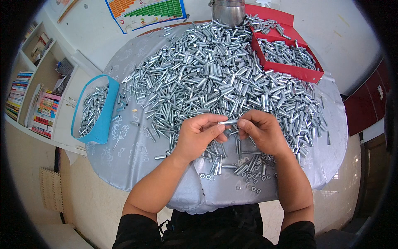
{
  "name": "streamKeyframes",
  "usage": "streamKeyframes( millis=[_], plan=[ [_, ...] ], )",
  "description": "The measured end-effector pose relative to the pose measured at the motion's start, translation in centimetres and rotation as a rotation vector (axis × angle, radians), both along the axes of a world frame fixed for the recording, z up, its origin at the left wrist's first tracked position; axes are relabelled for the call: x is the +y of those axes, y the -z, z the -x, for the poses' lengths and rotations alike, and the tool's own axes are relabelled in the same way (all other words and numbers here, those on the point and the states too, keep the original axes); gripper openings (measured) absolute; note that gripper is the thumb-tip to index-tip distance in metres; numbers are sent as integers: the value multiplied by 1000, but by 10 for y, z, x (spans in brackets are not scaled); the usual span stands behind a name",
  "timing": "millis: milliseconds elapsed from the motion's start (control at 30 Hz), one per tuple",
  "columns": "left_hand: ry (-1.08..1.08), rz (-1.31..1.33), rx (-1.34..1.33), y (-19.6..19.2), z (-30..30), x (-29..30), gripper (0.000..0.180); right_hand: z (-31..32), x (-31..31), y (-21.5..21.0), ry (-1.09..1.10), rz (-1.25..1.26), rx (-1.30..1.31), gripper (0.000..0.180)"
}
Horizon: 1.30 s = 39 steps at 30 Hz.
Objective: The person repeatedly picks up small metal bolts and washers from a large pile on a table. They insert the washers onto the bolts by hand and place the assembled units into a red box. The task involves continuous manual handling of hardware components.
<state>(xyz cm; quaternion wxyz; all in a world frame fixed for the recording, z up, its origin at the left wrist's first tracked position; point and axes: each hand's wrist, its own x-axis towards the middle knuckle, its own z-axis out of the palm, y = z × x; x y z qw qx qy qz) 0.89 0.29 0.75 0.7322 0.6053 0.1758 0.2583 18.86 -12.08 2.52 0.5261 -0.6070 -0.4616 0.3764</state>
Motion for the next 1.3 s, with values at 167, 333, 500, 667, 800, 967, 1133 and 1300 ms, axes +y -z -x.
streamKeyframes(
  millis=[167,333,500,667,800,967,1133,1300],
  plan=[
    [-23,1,2,0,-1,-2,23,6,3,1,55,-62,102,15],
    [-8,37,17,0,0,-1,24,6,2,1,53,-99,117,15],
    [3,33,8,-1,-1,-3,25,2,0,0,34,-49,120,14],
    [-78,-59,-9,1,-2,-4,31,2,0,-5,16,0,271,14],
    [-296,-191,-64,-4,1,2,33,-12,-9,-19,-235,289,112,14],
    [-400,-222,-106,-5,-1,5,28,-16,5,-23,428,-437,630,47],
    [-603,-256,-127,-8,2,10,21,-23,2,-8,413,-330,492,51],
    [-680,-342,-11,-14,7,22,13,-26,2,-2,506,-232,376,38]
  ],
)
